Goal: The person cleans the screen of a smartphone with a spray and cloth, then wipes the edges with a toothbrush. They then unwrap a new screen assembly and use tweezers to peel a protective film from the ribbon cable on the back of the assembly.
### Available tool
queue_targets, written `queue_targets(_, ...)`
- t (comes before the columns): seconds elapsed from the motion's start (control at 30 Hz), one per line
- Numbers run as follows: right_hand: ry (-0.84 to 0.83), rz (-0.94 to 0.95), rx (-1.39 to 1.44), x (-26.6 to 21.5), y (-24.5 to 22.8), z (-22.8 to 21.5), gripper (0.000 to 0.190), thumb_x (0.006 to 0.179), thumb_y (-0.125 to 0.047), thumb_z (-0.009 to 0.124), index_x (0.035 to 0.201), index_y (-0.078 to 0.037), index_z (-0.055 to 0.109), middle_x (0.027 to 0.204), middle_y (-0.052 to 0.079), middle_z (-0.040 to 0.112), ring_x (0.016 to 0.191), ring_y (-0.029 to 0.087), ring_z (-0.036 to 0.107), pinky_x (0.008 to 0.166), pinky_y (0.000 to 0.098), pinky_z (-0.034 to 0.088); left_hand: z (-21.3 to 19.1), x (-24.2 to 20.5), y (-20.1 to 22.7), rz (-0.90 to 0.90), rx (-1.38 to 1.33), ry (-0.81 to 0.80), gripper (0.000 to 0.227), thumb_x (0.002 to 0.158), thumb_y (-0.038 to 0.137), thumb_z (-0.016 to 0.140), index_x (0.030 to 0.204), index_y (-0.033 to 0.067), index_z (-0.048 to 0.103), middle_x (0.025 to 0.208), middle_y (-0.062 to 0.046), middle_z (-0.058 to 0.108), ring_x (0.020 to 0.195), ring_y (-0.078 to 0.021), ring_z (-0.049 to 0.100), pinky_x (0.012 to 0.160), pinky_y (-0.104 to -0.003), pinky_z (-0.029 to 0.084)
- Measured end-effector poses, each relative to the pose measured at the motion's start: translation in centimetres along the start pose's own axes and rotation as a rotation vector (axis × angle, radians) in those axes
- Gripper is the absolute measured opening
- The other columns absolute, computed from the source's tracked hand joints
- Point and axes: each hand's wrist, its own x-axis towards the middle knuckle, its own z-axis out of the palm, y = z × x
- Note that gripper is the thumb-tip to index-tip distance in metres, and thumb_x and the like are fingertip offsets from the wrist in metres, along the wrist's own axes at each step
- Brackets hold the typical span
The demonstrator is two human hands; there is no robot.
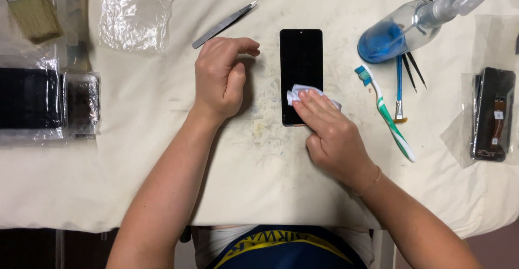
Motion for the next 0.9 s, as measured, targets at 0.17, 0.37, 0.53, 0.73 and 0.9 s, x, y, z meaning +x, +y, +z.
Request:
queue_targets(0.17,0.041,-0.008,-0.024,4.8,1.8,0.1,0.061,0.081,0.001,0.046,0.139,-0.002,0.067,0.144,0.023,0.06,0.14,0.038,0.051,0.12,0.046,0.036,-0.1,0.1,0.4,-0.005,-0.003,-0.005,0.039,0.082,0.015,0.043,0.109,0.0123,0.071,0.086,-0.002,0.073,0.088,-0.0245,0.072,0.099,-0.04,0.048)
queue_targets(0.37,-0.039,0.055,-0.015,10.0,3.8,-0.5,0.063,0.084,0.0,0.04,0.144,0.0,0.06,0.149,0.025,0.053,0.144,0.039,0.044,0.122,0.0462,0.03,-0.8,0.5,1.7,-0.005,0.007,-0.046,0.037,0.082,0.013,0.041,0.108,0.0084,0.068,0.091,-0.004,0.074,0.087,-0.0257,0.069,0.093,-0.041,0.049)
queue_targets(0.53,-0.124,0.114,-0.009,10.7,3.8,-0.7,0.065,0.085,-0.002,0.035,0.148,-0.001,0.055,0.155,0.023,0.047,0.148,0.036,0.038,0.124,0.0439,0.025,-1.0,0.5,2.4,0.014,0.005,-0.083,0.035,0.082,0.007,0.04,0.106,0.0038,0.065,0.095,-0.006,0.073,0.087,-0.0264,0.067,0.088,-0.042,0.048)
queue_targets(0.73,0.001,0.067,0.049,5.8,1.6,-0.3,0.067,0.08,-0.001,0.041,0.144,0.0,0.061,0.15,0.026,0.052,0.144,0.042,0.042,0.122,0.0504,0.028,-0.5,0.0,0.7,-0.058,-0.009,-0.03,0.04,0.079,0.017,0.043,0.107,0.0132,0.072,0.085,-0.002,0.074,0.086,-0.0244,0.072,0.098,-0.04,0.051)
queue_targets(0.9,-0.002,0.057,0.058,0.6,-1.1,-0.4,0.069,0.074,0.0,0.043,0.14,-0.003,0.065,0.149,0.021,0.057,0.143,0.039,0.047,0.123,0.0481,0.03,-0.4,0.1,0.8,-0.05,-0.018,-0.035,0.041,0.079,0.018,0.044,0.108,0.0113,0.072,0.084,-0.005,0.073,0.085,-0.0267,0.072,0.097,-0.042,0.052)
